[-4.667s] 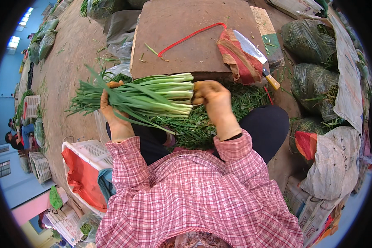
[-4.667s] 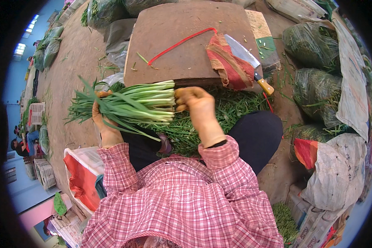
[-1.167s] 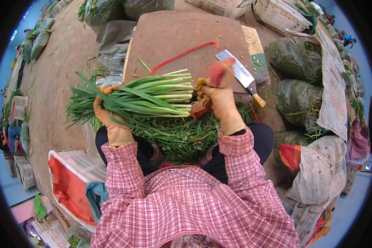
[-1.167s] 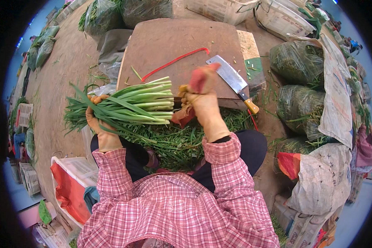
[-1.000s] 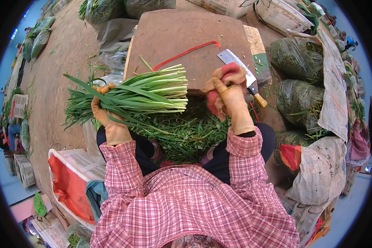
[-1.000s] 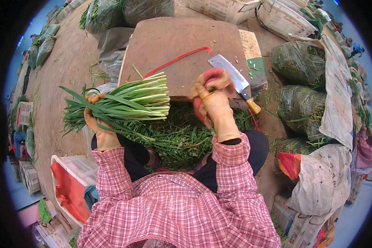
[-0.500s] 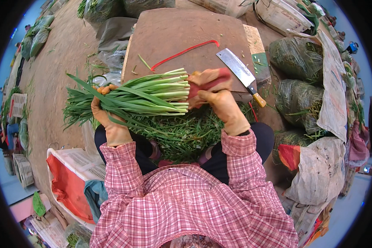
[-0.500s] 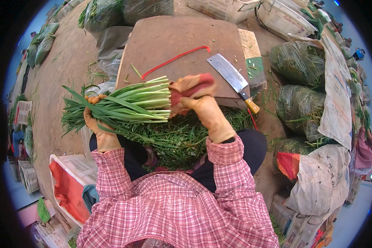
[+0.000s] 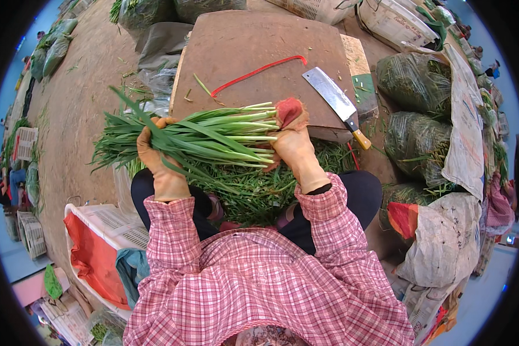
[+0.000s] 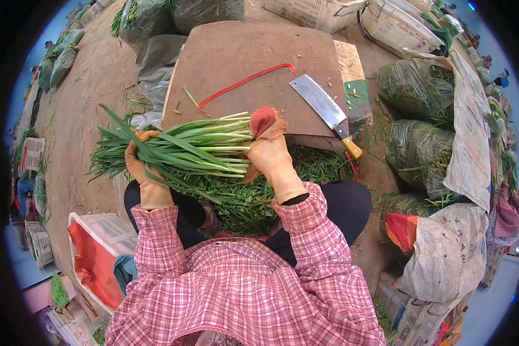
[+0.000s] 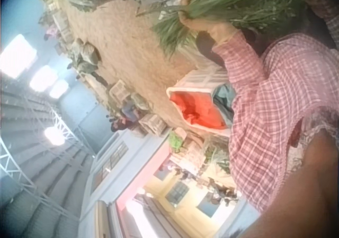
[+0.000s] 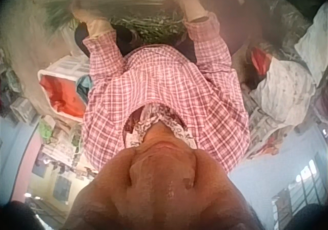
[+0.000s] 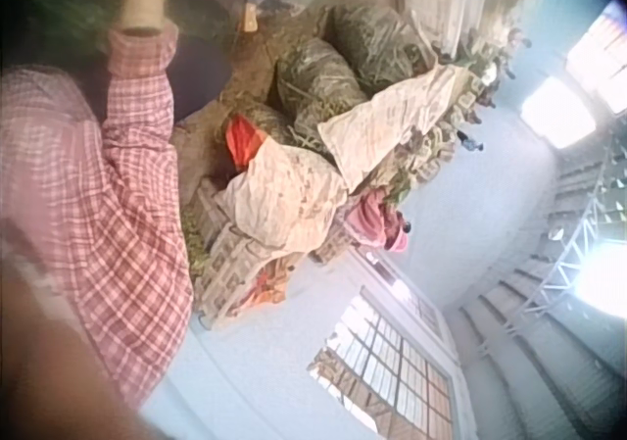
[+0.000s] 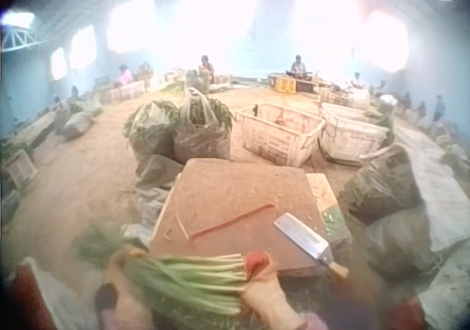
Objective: The person bundles green onions by hand, wipes the roots with a red cloth, and secures the bundles with a red ribbon before placing them into a plastic bag.
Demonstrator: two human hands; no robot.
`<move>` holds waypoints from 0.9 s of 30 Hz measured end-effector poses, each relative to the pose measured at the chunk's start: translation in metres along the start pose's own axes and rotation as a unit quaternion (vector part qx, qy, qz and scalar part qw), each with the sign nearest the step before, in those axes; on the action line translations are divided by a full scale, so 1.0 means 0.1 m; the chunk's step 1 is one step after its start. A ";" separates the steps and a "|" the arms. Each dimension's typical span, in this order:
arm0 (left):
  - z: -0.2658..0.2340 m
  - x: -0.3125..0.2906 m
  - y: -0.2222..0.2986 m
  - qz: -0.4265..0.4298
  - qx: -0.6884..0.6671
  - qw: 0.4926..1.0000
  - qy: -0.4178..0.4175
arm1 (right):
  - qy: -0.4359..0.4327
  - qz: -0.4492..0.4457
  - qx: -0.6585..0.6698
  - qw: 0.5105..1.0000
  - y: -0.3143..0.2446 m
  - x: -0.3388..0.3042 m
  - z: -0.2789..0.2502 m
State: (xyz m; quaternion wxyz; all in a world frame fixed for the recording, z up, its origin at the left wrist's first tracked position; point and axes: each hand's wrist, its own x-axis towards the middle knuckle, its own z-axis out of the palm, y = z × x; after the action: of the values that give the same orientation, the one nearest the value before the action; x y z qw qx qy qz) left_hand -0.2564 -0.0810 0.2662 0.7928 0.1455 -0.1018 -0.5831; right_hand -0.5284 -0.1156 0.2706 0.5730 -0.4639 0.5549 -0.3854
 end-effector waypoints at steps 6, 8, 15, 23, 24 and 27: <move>0.04 0.01 0.10 0.037 -0.197 0.980 -0.002 | -0.011 -0.070 0.101 0.992 0.04 0.06 -0.28; 0.09 0.02 0.08 0.038 -0.142 0.989 0.016 | -0.144 0.044 -0.101 0.983 -0.11 0.06 -0.22; 0.04 0.05 -0.02 0.029 -0.114 0.993 -0.007 | -0.032 0.062 0.023 0.997 -0.40 -0.01 -0.03; -0.01 0.06 0.18 0.063 -0.209 0.976 -0.027 | -0.005 -0.018 -0.140 0.990 -0.24 0.11 -0.34; 0.03 0.04 0.14 0.059 -0.193 0.979 -0.018 | -0.048 -0.033 -0.178 0.982 -0.29 0.10 -0.21; 0.09 0.06 0.08 0.040 -0.174 0.983 -0.042 | 0.008 -0.145 -0.257 0.955 -0.11 0.03 0.16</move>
State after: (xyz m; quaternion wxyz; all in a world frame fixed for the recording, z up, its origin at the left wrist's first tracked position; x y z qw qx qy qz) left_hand -0.2506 -0.0861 0.2769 0.8237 -0.0235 -0.0376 -0.5653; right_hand -0.5115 -0.1199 0.2796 0.3678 -0.6677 0.5668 -0.3124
